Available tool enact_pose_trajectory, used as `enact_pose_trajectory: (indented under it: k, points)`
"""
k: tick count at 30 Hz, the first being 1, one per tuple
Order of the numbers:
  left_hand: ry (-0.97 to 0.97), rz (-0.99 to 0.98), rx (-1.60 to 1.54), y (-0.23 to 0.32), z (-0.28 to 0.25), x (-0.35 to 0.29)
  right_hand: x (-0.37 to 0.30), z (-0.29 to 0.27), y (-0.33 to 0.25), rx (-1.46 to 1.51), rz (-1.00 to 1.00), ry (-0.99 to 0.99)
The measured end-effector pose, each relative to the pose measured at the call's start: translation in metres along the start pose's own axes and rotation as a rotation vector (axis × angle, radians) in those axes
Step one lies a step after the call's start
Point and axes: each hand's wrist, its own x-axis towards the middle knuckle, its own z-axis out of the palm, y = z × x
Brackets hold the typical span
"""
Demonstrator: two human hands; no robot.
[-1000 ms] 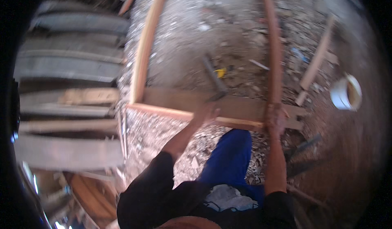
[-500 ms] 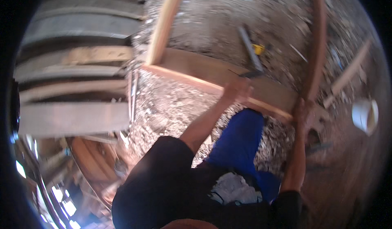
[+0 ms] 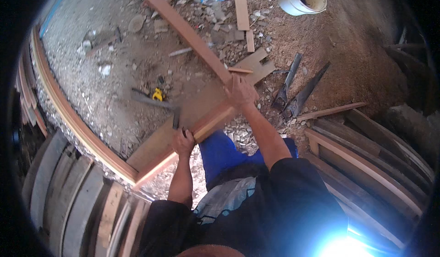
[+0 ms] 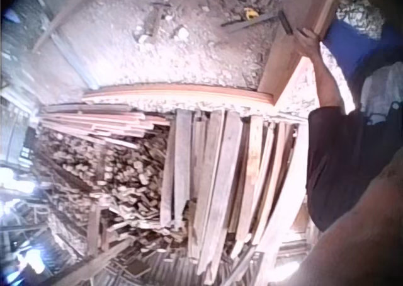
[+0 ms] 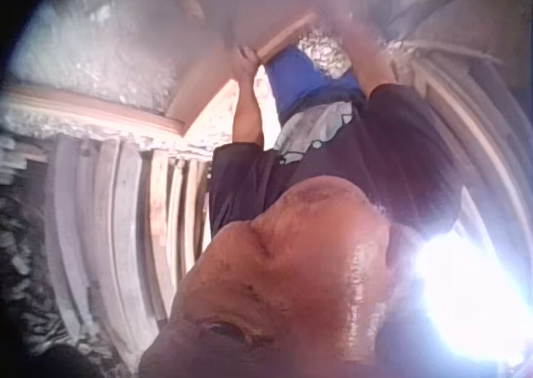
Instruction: The person kneels on the ground and uses a hand saw to cut a wooden plank, then uses a hammer to drive nails into the frame to join the pieces. The person adjusts the plank and continues hammering to secure the joint.
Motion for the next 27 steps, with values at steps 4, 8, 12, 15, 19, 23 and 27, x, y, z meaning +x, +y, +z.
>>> enact_pose_trajectory:
  k: [4, 8, 12, 15, 19, 23, 27]
  points:
    - [-0.030, 0.058, 0.002, -0.005, -0.001, 0.006, -0.006, -0.005, -0.005, 0.015, 0.059, -0.092]
    - [-0.038, 0.171, 0.016, -0.002, 0.000, 0.013, 0.000, -0.007, -0.003, -0.012, 0.098, -0.099]
    - [-0.058, 0.177, -0.007, -0.002, 0.002, 0.015, 0.005, -0.015, -0.005, -0.013, 0.106, -0.120]
    - [-0.090, 0.178, -0.004, -0.005, 0.005, 0.014, 0.005, -0.013, -0.007, -0.017, 0.129, -0.131]
    - [-0.107, 0.047, -0.036, 0.003, -0.003, 0.011, 0.004, -0.007, -0.005, -0.036, 0.135, -0.099]
    - [0.008, 0.074, -0.031, 0.000, -0.003, 0.011, 0.006, -0.001, -0.003, -0.062, 0.047, -0.042]
    - [-0.007, -0.009, -0.056, -0.003, 0.002, 0.009, 0.005, 0.001, -0.003, -0.079, 0.032, -0.082]
